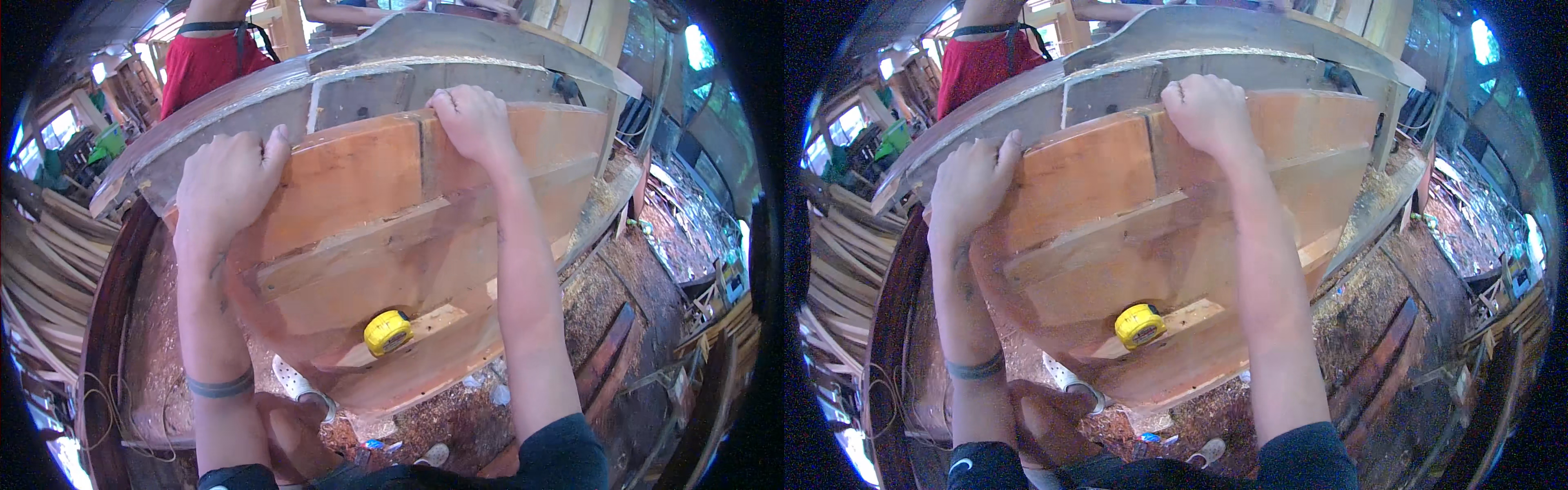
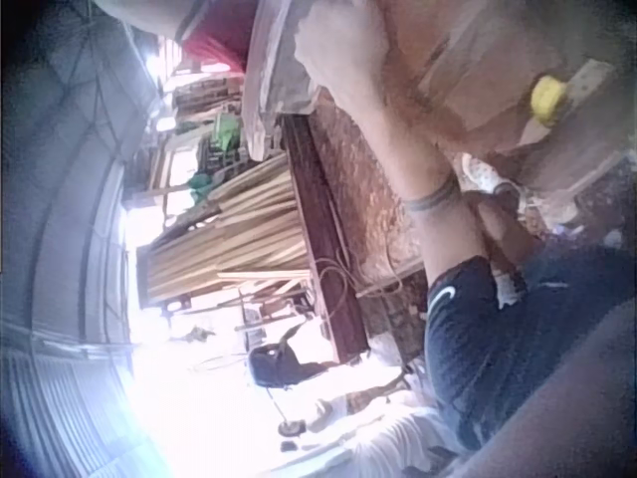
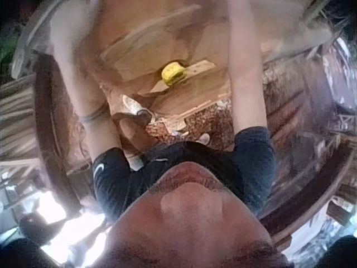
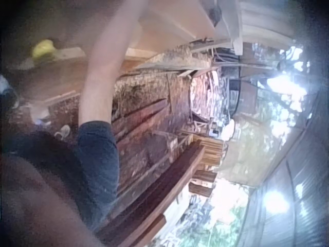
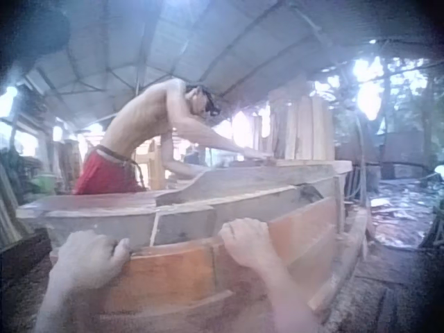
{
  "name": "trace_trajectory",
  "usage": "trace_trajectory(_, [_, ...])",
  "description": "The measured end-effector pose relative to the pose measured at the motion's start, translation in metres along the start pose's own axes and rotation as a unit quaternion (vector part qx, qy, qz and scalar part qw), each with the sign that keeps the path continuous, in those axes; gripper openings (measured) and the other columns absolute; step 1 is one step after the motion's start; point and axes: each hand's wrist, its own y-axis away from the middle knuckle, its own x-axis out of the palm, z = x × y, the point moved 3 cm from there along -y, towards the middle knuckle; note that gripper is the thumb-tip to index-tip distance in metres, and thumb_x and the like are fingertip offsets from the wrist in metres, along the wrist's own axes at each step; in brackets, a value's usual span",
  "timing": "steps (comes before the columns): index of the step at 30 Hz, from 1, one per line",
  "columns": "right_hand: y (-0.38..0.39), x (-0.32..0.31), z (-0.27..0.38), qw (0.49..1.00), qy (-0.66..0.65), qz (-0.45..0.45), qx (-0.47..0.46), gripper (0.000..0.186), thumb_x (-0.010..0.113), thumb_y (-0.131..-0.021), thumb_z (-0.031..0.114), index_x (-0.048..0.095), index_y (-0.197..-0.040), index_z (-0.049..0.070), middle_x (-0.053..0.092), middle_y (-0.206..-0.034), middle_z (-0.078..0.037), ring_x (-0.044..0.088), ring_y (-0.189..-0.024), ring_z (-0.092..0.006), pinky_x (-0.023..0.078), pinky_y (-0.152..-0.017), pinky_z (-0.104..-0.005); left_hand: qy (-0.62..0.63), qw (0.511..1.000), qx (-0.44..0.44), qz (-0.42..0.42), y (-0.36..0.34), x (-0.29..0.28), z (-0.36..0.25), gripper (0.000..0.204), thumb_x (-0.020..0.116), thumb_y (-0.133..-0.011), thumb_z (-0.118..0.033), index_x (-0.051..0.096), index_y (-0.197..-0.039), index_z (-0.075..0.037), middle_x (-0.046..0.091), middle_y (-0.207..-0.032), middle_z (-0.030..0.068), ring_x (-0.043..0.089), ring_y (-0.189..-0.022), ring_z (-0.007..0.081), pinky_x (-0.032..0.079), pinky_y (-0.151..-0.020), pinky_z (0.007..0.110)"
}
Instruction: The person holds a curved wooden section in place while another person positions a long curved wooden plank onto a larger wooden structure.
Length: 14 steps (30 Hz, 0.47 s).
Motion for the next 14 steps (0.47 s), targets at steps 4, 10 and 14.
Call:
trace_trajectory(4, [0.001, -0.0028, 0.0015, 1.0, 0.003, 0.001, 0.001, 0.042, 0.04, -0.087, 0.033, 0.068, -0.079, 0.003, 0.065, -0.086, -0.024, 0.061, -0.085, -0.0412, 0.045, -0.082, -0.051, 0.001, 1.0, 0.011, -0.025, 0.0006, 0.0017, 0.0023, 0.055, 0.038, -0.094, -0.041, 0.066, -0.077, 0.004, 0.061, -0.08, 0.0292, 0.059, -0.082, 0.0456, 0.045, -0.079, 0.052])
trace_trajectory(10, [0.0006, -0.0011, 0.001, 1.0, -0.009, -0.003, 0.006, 0.043, 0.04, -0.088, 0.035, 0.069, -0.082, 0.004, 0.065, -0.087, -0.023, 0.061, -0.086, -0.0405, 0.045, -0.083, -0.0502, 0.002, 1.0, 0.016, -0.019, -0.0005, 0.0015, 0.0062, 0.054, 0.039, -0.094, -0.041, 0.067, -0.075, 0.001, 0.062, -0.077, 0.028, 0.06, -0.08, 0.045, 0.046, -0.078, 0.051])
trace_trajectory(14, [-0.0038, -0.0004, -0.001, 0.997, -0.001, 0.07, 0.037, 0.042, 0.041, -0.088, 0.035, 0.07, -0.081, 0.005, 0.066, -0.089, -0.023, 0.061, -0.088, -0.0401, 0.045, -0.083, -0.0491, 0.006, 1.0, 0.012, -0.014, 0.0011, -0.0006, 0.0034, 0.053, 0.039, -0.093, -0.042, 0.068, -0.077, 0.0, 0.062, -0.078, 0.0271, 0.061, -0.082, 0.0441, 0.045, -0.08, 0.051])
